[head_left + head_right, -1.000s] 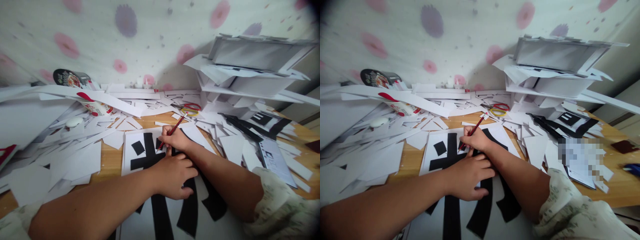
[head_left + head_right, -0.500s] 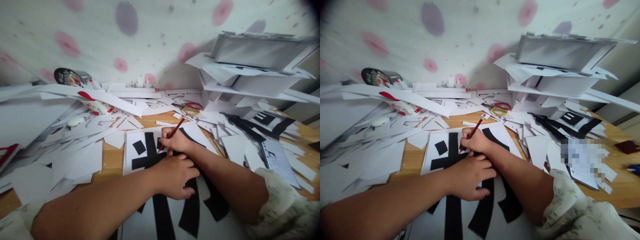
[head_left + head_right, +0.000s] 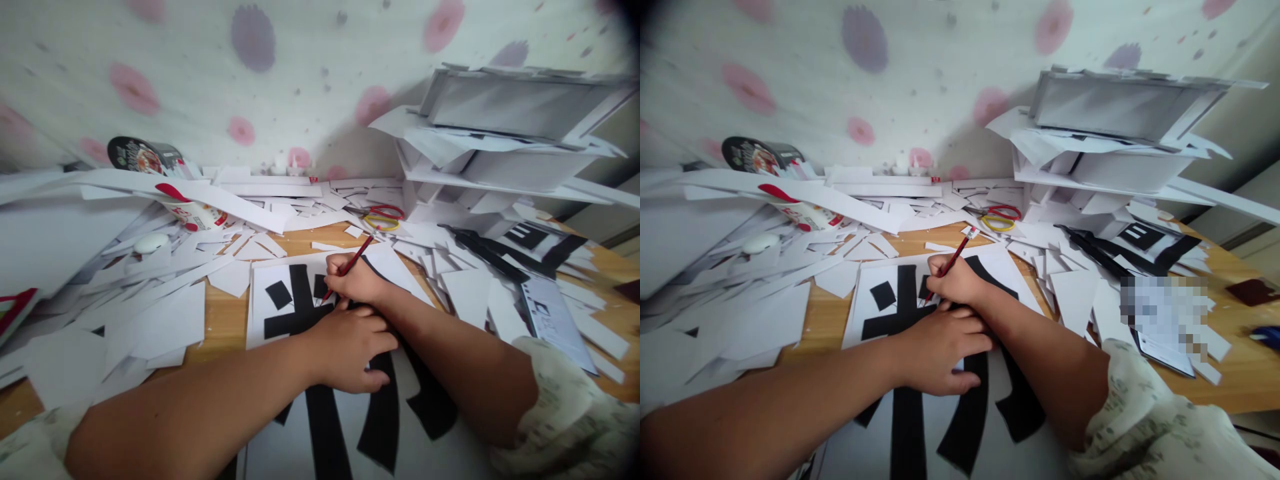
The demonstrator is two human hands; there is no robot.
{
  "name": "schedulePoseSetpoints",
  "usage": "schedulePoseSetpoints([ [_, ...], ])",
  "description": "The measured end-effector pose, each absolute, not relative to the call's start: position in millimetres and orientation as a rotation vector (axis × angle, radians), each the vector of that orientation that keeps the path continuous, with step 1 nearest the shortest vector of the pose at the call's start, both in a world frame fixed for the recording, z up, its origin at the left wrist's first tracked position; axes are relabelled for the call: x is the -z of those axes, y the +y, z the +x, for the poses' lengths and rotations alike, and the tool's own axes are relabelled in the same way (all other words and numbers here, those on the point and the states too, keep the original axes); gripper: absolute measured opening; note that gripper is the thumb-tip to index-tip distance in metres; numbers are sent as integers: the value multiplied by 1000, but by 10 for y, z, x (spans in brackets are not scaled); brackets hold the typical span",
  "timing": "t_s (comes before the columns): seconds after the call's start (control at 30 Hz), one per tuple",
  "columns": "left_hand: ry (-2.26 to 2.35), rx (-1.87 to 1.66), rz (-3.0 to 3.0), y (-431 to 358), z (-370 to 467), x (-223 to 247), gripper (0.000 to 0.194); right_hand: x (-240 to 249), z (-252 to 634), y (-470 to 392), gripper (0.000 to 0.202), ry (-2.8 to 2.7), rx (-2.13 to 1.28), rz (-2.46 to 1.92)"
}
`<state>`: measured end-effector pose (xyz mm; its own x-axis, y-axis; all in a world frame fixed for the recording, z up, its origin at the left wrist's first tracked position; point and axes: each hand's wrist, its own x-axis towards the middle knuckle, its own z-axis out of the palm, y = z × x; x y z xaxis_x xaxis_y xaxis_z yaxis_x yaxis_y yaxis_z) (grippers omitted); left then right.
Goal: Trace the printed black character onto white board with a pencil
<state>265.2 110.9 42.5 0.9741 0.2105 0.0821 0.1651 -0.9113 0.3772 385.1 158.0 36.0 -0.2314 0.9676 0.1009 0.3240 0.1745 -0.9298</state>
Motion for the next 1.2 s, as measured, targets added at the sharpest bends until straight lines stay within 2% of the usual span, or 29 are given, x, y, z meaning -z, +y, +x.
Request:
schedulePoseSetpoints([
  [0.63, 186, -250, 2751, 1130, 2646, -394, 42, -367, 3998, 1644, 21, -1684, -1134, -1208],
  [1.03, 135, -281, 2838, 1129, 2671, -366, 52, -343, 4021, 1678, 23, -1634, -1223, -1148],
  [1.2, 121, -298, 2837, 1131, 2679, -338, 53, -392, 3997, 1637, 30, -1377, -1282, -1030],
])
